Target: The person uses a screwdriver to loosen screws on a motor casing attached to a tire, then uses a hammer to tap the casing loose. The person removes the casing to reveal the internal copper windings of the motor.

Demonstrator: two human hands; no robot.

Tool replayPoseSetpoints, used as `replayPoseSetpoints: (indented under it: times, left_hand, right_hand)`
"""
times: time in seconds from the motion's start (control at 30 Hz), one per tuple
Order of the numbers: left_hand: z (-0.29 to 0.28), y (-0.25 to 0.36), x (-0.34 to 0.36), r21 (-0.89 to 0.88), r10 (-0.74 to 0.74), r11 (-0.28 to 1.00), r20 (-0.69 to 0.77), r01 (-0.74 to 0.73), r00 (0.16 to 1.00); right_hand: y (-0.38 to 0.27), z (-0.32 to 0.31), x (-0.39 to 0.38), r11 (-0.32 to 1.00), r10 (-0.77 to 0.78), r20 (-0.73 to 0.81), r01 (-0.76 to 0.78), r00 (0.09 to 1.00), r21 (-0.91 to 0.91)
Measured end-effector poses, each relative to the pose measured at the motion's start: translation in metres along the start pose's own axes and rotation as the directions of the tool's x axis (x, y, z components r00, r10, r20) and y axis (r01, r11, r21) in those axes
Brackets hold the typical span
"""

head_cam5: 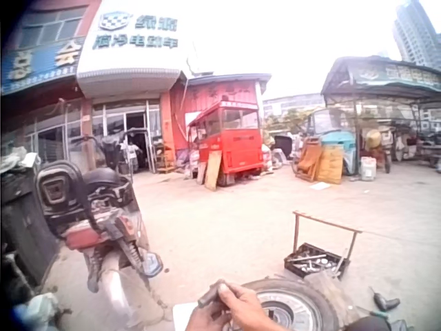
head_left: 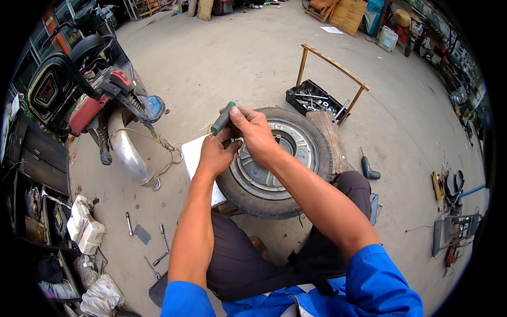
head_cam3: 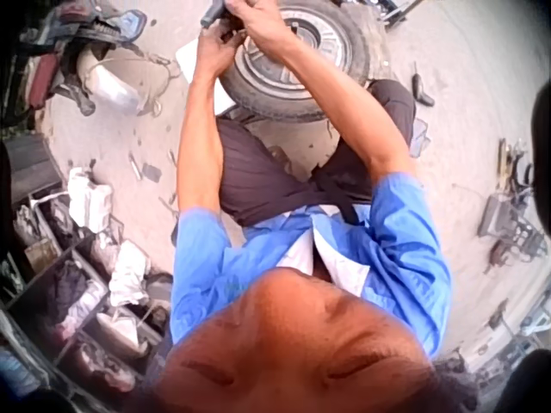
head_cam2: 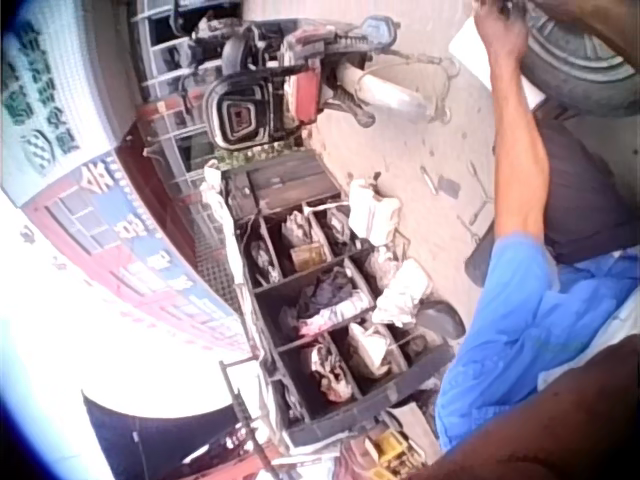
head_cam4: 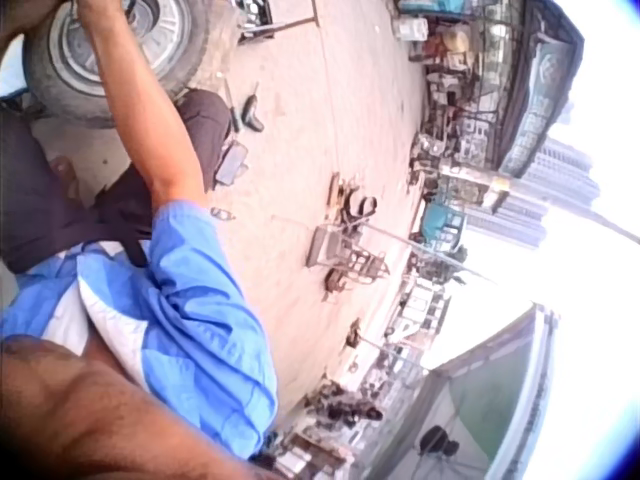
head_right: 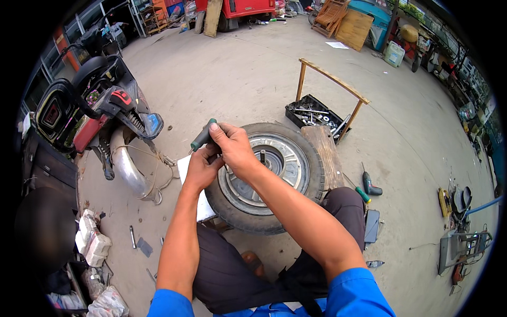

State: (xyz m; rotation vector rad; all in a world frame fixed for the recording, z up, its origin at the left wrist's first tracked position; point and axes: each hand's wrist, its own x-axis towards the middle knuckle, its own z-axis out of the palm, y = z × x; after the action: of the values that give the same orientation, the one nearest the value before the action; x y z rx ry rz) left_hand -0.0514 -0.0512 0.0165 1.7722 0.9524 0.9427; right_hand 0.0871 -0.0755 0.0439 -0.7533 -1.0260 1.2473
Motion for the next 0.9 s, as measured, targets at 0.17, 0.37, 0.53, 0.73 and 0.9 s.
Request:
replayPoseSetpoints:
  times: [0.17, 0.37, 0.53, 0.73, 0.9]
  left_hand:
    - [-0.008, -0.010, 0.001, 0.094, 0.059, 0.994, -0.053, -0.054, 0.997]
    - [-0.004, 0.004, 0.003, 0.253, 0.079, 0.966, -0.118, -0.047, 0.990]
    - [-0.003, -0.015, 0.004, 0.282, 0.242, 0.942, -0.189, -0.183, 0.952]
    - [0.003, -0.001, 0.004, 0.221, 0.103, 0.972, -0.091, -0.081, 0.991]
    - [-0.003, -0.011, 0.004, 0.136, 0.051, 0.989, 0.035, -0.055, 0.998]
  right_hand:
    - [-0.002, 0.006, 0.000, 0.997, 0.065, 0.004, -0.065, 0.998, 0.043]
    - [0.007, -0.012, -0.016, 0.994, -0.046, 0.047, 0.050, 0.998, -0.098]
    - [-0.002, 0.006, -0.023, 0.919, -0.218, 0.031, 0.216, 0.975, -0.330]
    - [-0.001, 0.002, -0.014, 0.987, -0.100, -0.004, 0.099, 0.995, -0.131]
    - [-0.001, -0.007, -0.007, 0.998, 0.060, 0.024, -0.060, 0.998, -0.005]
